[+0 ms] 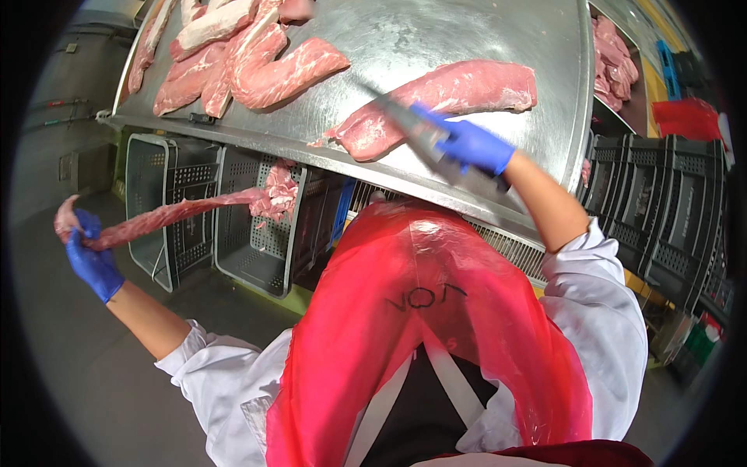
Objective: The person uses a knife to trim fat and connective tissue from large slabs of raw meat on a stainless steel table. They repeatedly cut away excess material, flip the meat to access different sides, and place the trimmed pieces into a nearby container.
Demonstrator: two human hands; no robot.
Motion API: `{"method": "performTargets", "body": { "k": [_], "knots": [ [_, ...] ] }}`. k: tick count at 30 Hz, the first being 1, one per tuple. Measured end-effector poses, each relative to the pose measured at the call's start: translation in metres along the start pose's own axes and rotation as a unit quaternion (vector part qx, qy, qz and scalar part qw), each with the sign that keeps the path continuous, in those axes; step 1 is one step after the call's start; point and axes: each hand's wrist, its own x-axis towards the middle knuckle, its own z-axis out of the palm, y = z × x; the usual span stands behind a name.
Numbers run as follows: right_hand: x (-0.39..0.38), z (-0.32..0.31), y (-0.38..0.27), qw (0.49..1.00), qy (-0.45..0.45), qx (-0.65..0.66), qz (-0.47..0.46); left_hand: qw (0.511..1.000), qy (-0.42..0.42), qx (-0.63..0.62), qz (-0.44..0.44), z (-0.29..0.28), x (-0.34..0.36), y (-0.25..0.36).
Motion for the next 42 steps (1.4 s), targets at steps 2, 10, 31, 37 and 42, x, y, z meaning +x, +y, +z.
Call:
{"method": "performTargets", "body": {
  "k": [2,10,31,37,42],
  "knots": [
    [0.016,-0.066,0.019,0.990,0.117,-0.053,0.058,0.986,0.139,0.056,-0.077,0.019,-0.031,-0.048],
    [0.085,-0.184,0.153,0.939,0.301,-0.165,-0.010,0.844,-0.200,0.493,0.069,0.453,-0.084,-0.242],
    [0.147,-0.123,0.037,0.968,0.120,-0.206,0.074,0.941,-0.192,0.279,0.022,0.570,-0.108,-0.333],
    [0.071,-0.125,0.038,0.970,0.024,-0.214,0.115,0.960,-0.073,0.269,-0.015,0.494,-0.114,-0.314],
    [0.069,-0.108,0.027,0.980,0.046,-0.149,0.120,0.982,0.001,0.187,0.000,0.502,-0.079,-0.311]
  ]
}}
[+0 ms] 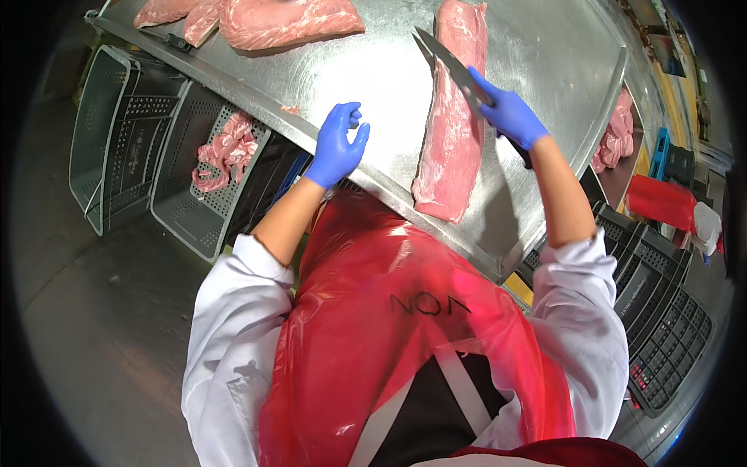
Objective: The person uses a knife to trim fat and connective tissue from large slabs of raw meat on a stainless steel table. They repeatedly cut away excess material, flip the meat to access different sides, and place the trimmed pieces into a nearby container.
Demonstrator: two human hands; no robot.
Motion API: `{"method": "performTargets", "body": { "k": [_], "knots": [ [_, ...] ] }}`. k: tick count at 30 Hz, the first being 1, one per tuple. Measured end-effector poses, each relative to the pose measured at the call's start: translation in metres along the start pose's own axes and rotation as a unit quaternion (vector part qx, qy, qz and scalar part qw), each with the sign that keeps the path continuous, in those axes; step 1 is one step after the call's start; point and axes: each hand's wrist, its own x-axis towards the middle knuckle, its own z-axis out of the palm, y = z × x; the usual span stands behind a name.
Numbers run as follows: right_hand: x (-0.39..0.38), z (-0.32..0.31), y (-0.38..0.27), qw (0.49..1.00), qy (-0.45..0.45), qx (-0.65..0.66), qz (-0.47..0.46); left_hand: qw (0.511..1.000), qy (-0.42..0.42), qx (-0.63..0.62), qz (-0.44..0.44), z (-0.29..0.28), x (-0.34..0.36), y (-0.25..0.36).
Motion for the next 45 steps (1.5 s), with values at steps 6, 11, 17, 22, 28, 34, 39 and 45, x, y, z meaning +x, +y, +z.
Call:
{"method": "performTargets", "body": {
  "k": [6,11,17,22,28,34,39,45],
  "knots": [
    [-0.084,-0.009,0.011,0.992,-0.070,-0.085,0.055,0.998,0.004,-0.012,-0.059,0.012,0.023,0.016],
    [-0.197,-0.041,0.039,0.979,-0.078,0.109,0.150,0.988,-0.049,-0.040,-0.138,0.087,0.050,0.048],
    [-0.135,-0.013,0.056,0.961,0.166,0.217,0.045,0.956,-0.127,-0.090,-0.250,0.143,0.075,0.057],
    [-0.041,0.047,0.012,0.984,0.142,0.108,-0.009,0.982,-0.015,-0.084,-0.168,0.161,0.073,0.006],
    [-0.084,0.030,0.001,0.990,-0.069,-0.071,0.096,0.930,-0.062,-0.242,-0.270,0.141,0.079,0.017],
    [-0.044,0.057,0.003,0.999,0.003,0.007,0.034,0.950,-0.084,-0.255,-0.159,0.139,0.106,0.038],
    [-0.094,0.064,0.012,0.995,-0.037,-0.059,0.067,0.953,-0.118,-0.226,-0.165,0.119,0.119,0.040],
    [-0.067,0.085,0.006,0.996,0.032,0.036,0.070,0.936,-0.194,-0.267,-0.125,0.117,0.126,0.067]
  ]
}}
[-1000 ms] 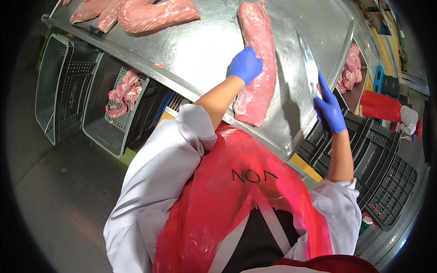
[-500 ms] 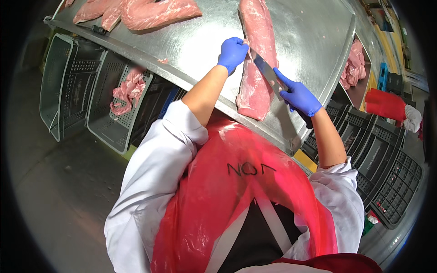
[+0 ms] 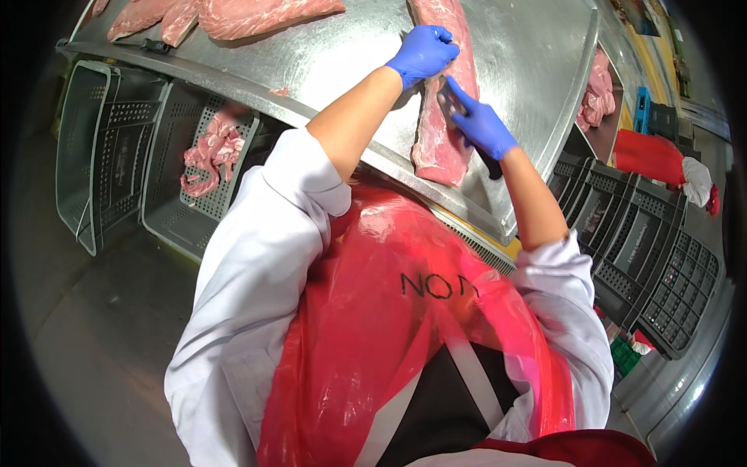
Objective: The person uses a knife to trim fat and connective tissue from large slabs of raw meat on a stainless steel table. They repeatedly cut away excess material, flip the meat to access different sides, and place the trimmed pieces into a nearby container.
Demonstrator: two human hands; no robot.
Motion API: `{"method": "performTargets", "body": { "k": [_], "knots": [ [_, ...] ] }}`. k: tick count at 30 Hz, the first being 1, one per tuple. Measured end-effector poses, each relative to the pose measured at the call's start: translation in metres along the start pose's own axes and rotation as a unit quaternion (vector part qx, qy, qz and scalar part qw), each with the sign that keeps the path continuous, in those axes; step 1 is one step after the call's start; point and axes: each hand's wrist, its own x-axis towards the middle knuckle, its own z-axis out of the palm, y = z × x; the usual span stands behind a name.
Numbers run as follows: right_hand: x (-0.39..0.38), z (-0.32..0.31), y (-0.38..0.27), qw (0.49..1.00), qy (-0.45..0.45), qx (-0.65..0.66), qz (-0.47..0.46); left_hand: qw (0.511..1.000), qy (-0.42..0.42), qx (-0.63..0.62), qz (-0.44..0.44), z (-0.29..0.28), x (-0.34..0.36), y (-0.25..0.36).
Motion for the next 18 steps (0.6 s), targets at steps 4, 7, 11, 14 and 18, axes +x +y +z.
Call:
{"method": "performTargets", "body": {
  "k": [4,7,11,14,18],
  "knots": [
    [-0.029,-0.009,0.000,0.995,-0.048,-0.085,0.018,0.999,0.021,0.029,0.004,-0.014,0.000,-0.006],
    [-0.065,-0.014,0.018,0.996,-0.071,0.015,0.059,1.000,0.006,-0.016,-0.002,-0.023,0.001,-0.004],
    [-0.009,-0.005,0.005,0.999,-0.031,-0.040,-0.006,0.998,-0.033,-0.055,-0.010,-0.011,-0.003,0.006],
    [-0.008,-0.010,0.002,0.996,-0.073,-0.058,-0.014,0.999,-0.006,0.031,0.030,-0.016,-0.006,0.010],
    [-0.071,-0.034,0.037,0.988,-0.146,0.022,0.039,1.000,-0.013,-0.014,0.008,-0.039,-0.007,0.012]
  ]
}}
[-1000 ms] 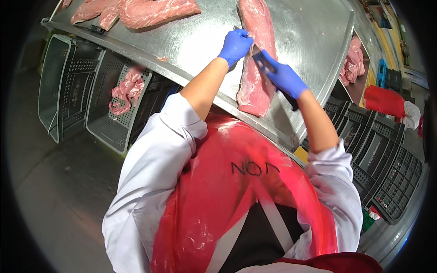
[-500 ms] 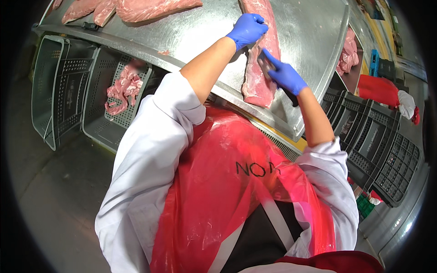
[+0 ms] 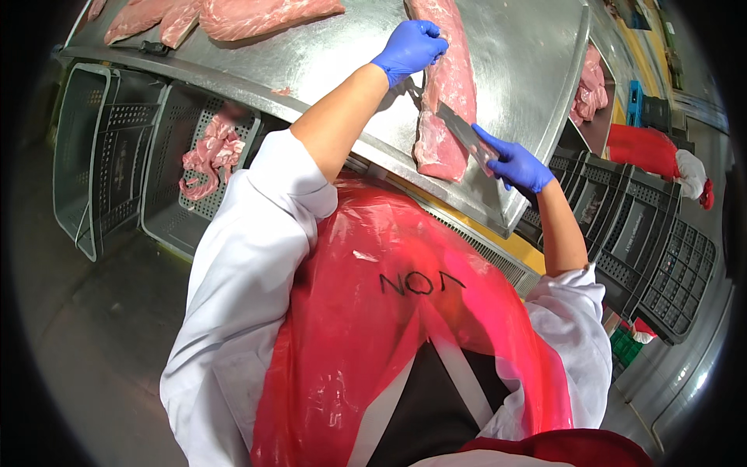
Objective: The person uses a knife to trim fat and connective tissue from large slabs of raw meat on a stainless steel table. They repeatedly cut away excess material, flip the meat to access different sides, and place the trimmed pieces into a nearby container.
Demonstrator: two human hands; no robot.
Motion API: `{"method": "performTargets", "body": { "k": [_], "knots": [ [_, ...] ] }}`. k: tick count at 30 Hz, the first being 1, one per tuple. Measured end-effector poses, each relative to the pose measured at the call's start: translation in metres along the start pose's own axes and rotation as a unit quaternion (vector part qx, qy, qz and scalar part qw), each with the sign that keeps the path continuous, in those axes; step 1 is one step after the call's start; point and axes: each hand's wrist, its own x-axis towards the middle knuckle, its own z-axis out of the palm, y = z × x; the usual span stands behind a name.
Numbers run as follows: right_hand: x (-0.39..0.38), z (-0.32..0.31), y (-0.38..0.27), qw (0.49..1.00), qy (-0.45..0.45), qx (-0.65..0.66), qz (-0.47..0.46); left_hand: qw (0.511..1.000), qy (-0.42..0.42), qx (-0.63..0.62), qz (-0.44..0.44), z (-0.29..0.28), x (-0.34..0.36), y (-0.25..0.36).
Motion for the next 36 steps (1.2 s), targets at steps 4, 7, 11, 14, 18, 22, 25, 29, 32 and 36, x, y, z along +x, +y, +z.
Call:
{"method": "performTargets", "body": {
  "k": [4,7,11,14,18,22,25,29,32,36],
  "knots": [
    [0.044,0.004,-0.035,0.996,0.056,-0.059,-0.023,0.999,-0.032,-0.011,0.022,0.013,-0.003,0.011],
    [0.073,0.009,-0.040,0.992,0.071,-0.085,-0.053,0.999,-0.033,-0.004,0.034,0.020,-0.010,0.023],
    [-0.002,0.002,-0.021,0.995,0.002,-0.094,-0.012,0.998,0.017,-0.057,0.029,-0.006,-0.003,0.015],
    [0.001,0.008,-0.008,0.995,0.016,-0.088,-0.032,0.999,-0.006,-0.006,0.046,-0.007,-0.010,0.035],
    [0.035,0.027,-0.029,0.989,0.061,-0.122,-0.063,0.997,-0.033,0.034,0.063,-0.002,-0.009,0.054],
    [-0.027,0.041,-0.004,0.998,0.022,-0.055,-0.005,0.999,0.001,0.003,0.048,-0.026,-0.016,0.047],
    [-0.025,0.046,-0.009,0.996,0.029,-0.087,0.014,0.997,0.002,-0.018,0.081,-0.030,-0.017,0.048],
    [0.014,0.079,-0.025,0.990,0.116,-0.082,-0.012,0.995,-0.028,0.012,0.095,-0.026,-0.022,0.072],
    [-0.050,0.125,0.017,0.976,0.134,-0.173,-0.013,0.995,0.004,0.040,0.093,-0.078,-0.023,0.037],
    [-0.149,0.137,0.003,0.995,0.081,-0.048,0.044,0.997,0.046,-0.067,-0.007,-0.201,-0.020,-0.054]
  ]
}}
